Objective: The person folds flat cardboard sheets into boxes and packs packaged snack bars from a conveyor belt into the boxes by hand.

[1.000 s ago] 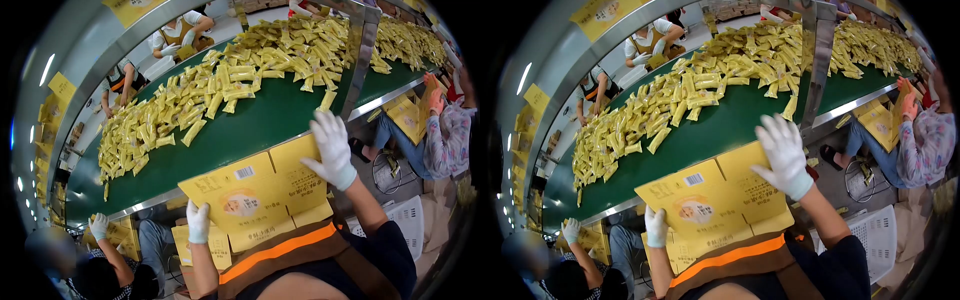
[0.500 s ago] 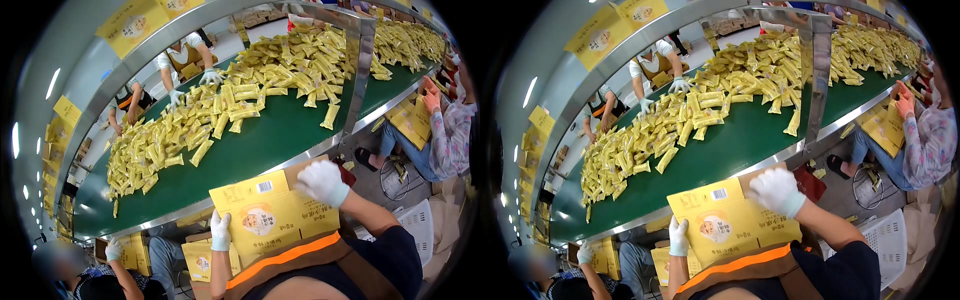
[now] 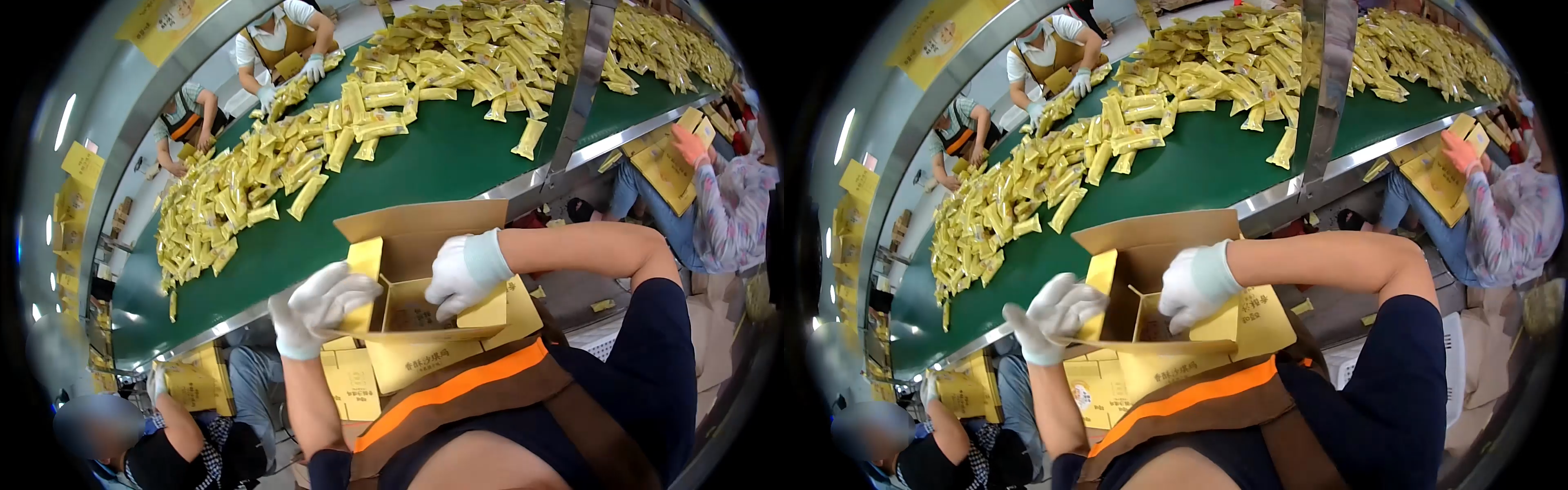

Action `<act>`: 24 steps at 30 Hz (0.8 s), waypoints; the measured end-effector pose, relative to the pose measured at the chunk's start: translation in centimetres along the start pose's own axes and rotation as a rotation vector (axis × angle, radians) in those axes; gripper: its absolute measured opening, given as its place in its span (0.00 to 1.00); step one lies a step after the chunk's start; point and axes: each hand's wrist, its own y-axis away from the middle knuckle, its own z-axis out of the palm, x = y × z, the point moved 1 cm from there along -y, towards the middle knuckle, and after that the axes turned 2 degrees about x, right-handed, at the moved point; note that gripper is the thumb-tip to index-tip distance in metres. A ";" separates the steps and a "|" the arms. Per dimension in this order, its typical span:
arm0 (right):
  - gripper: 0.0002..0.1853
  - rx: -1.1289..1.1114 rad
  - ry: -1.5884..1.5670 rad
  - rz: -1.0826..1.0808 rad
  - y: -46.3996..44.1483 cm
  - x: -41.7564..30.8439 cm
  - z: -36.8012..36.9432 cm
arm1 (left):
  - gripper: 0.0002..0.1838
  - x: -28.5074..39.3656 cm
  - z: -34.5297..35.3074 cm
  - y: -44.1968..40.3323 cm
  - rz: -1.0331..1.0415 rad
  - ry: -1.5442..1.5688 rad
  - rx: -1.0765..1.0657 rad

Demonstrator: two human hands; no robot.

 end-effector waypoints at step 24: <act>0.10 0.687 -0.324 -0.042 4.0 -1.1 3.1 | 0.40 -0.4 3.5 -4.7 -0.184 -1.845 -0.005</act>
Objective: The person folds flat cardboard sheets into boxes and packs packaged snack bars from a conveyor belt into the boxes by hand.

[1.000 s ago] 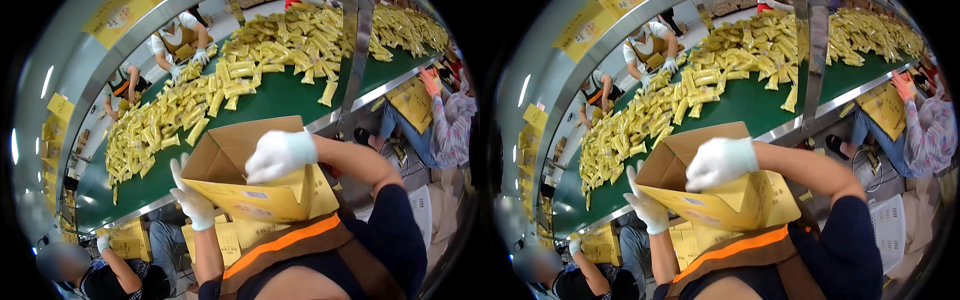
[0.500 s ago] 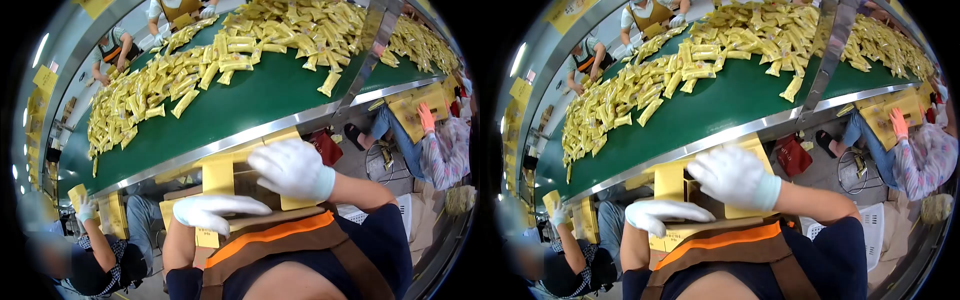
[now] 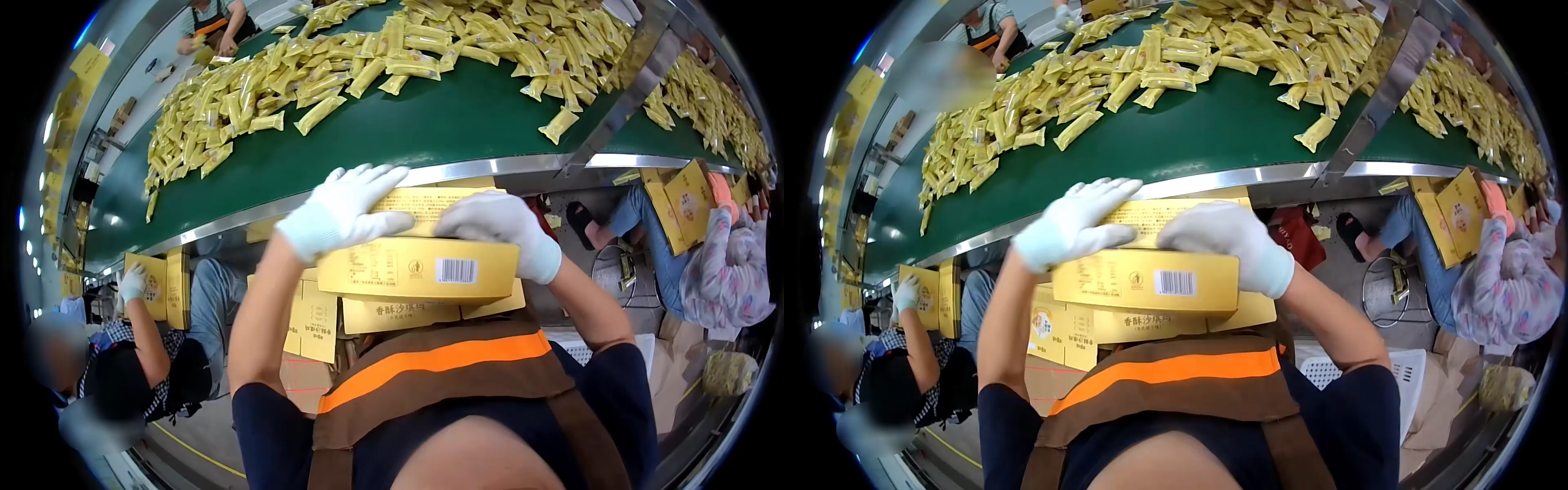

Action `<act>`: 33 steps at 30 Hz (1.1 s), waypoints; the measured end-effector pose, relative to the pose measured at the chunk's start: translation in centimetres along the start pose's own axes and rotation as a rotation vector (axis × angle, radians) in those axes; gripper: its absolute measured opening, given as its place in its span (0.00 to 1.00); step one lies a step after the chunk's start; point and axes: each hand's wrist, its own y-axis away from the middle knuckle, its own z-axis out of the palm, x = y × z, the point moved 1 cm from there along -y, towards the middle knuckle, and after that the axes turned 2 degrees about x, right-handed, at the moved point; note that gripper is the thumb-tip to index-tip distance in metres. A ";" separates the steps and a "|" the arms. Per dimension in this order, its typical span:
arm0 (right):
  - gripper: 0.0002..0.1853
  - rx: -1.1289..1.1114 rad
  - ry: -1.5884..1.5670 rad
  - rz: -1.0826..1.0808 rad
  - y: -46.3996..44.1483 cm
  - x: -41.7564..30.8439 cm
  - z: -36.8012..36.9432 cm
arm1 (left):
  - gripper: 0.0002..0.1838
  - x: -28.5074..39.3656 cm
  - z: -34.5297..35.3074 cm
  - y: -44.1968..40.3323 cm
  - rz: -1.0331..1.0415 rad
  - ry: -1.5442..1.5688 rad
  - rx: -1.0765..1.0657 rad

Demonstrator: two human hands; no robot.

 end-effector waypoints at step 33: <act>0.17 0.036 0.496 0.081 0.6 5.2 7.9 | 0.32 -4.3 5.4 2.5 -0.107 -0.208 -0.020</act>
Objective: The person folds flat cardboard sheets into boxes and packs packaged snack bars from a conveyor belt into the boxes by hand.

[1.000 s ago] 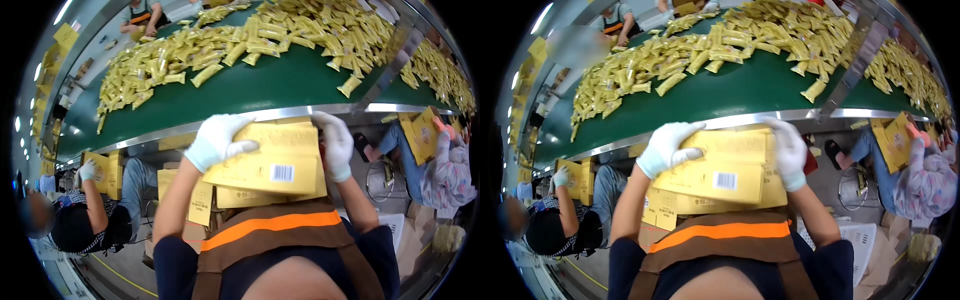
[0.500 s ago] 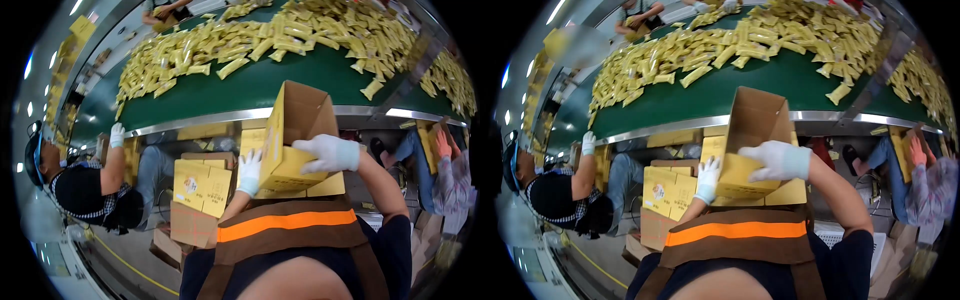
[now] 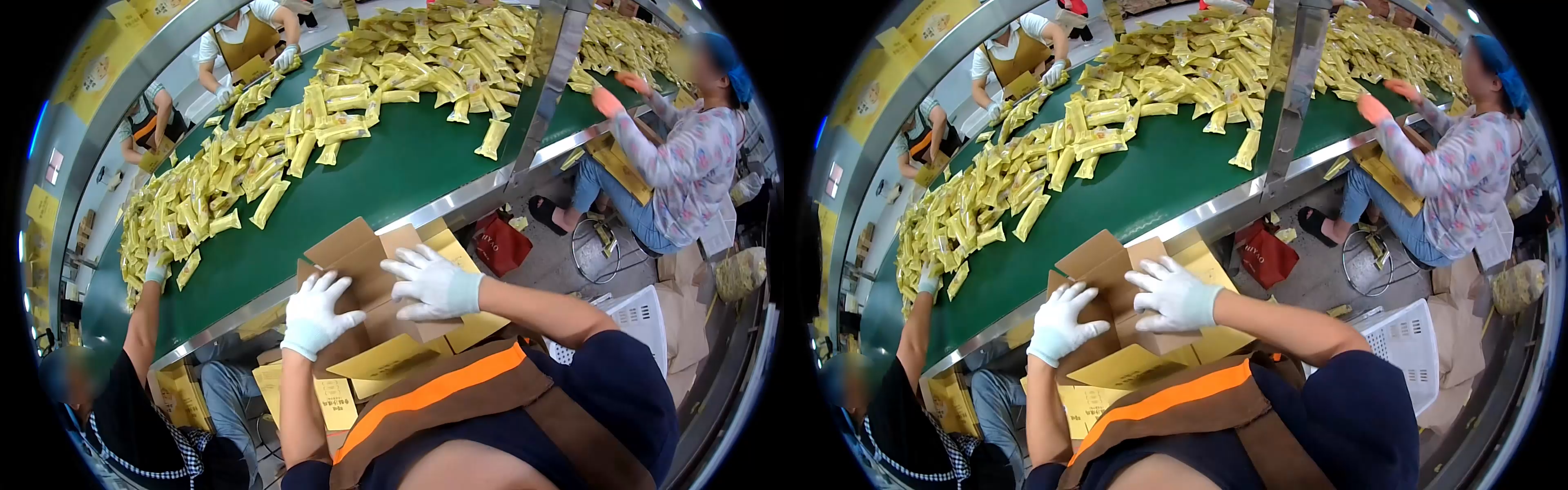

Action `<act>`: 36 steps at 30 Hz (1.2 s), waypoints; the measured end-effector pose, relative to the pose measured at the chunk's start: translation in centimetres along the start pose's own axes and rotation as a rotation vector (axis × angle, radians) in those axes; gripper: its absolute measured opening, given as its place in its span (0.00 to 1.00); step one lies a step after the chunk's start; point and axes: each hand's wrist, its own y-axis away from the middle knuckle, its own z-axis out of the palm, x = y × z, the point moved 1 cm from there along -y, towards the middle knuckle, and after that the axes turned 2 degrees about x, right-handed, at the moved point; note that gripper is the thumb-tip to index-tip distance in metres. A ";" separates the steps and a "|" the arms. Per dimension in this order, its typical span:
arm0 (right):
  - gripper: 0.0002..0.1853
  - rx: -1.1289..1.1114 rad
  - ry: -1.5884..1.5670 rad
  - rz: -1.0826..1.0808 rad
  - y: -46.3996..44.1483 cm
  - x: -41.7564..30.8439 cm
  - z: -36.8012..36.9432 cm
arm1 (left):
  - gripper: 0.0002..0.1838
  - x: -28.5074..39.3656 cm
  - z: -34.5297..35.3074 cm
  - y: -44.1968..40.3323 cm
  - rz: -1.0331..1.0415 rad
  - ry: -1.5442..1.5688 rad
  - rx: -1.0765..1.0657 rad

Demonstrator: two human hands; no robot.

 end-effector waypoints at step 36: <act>0.36 0.375 -0.332 0.999 -8.7 53.3 -7.0 | 0.31 -37.0 15.9 -12.4 -0.684 0.324 0.475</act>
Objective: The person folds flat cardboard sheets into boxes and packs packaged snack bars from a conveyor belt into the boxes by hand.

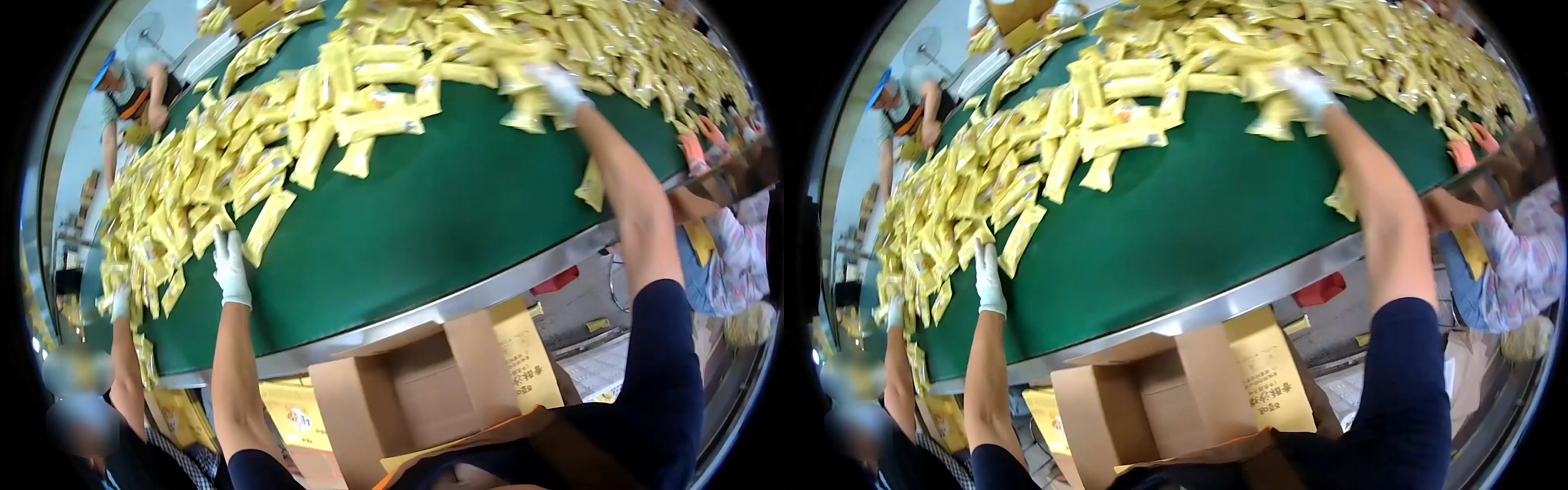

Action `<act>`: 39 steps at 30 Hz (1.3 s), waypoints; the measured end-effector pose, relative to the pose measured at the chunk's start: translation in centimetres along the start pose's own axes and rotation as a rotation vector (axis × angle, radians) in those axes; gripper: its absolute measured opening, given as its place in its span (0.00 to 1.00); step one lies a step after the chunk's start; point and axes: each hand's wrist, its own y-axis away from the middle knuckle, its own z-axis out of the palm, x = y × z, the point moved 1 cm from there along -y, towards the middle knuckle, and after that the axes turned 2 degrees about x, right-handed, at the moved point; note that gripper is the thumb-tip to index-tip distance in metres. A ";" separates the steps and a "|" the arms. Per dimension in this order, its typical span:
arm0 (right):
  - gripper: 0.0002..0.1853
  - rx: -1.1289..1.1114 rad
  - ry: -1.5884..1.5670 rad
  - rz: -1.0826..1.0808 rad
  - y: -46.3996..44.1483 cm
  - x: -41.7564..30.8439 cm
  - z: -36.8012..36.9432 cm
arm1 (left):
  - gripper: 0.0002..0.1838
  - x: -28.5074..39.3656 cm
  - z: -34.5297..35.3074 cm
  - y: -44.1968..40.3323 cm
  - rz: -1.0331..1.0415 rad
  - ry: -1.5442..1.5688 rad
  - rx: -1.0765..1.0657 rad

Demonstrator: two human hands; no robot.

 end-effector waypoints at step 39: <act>0.26 -0.380 0.604 -0.463 24.4 -18.8 8.9 | 0.32 24.7 -3.4 10.2 0.437 0.434 -0.420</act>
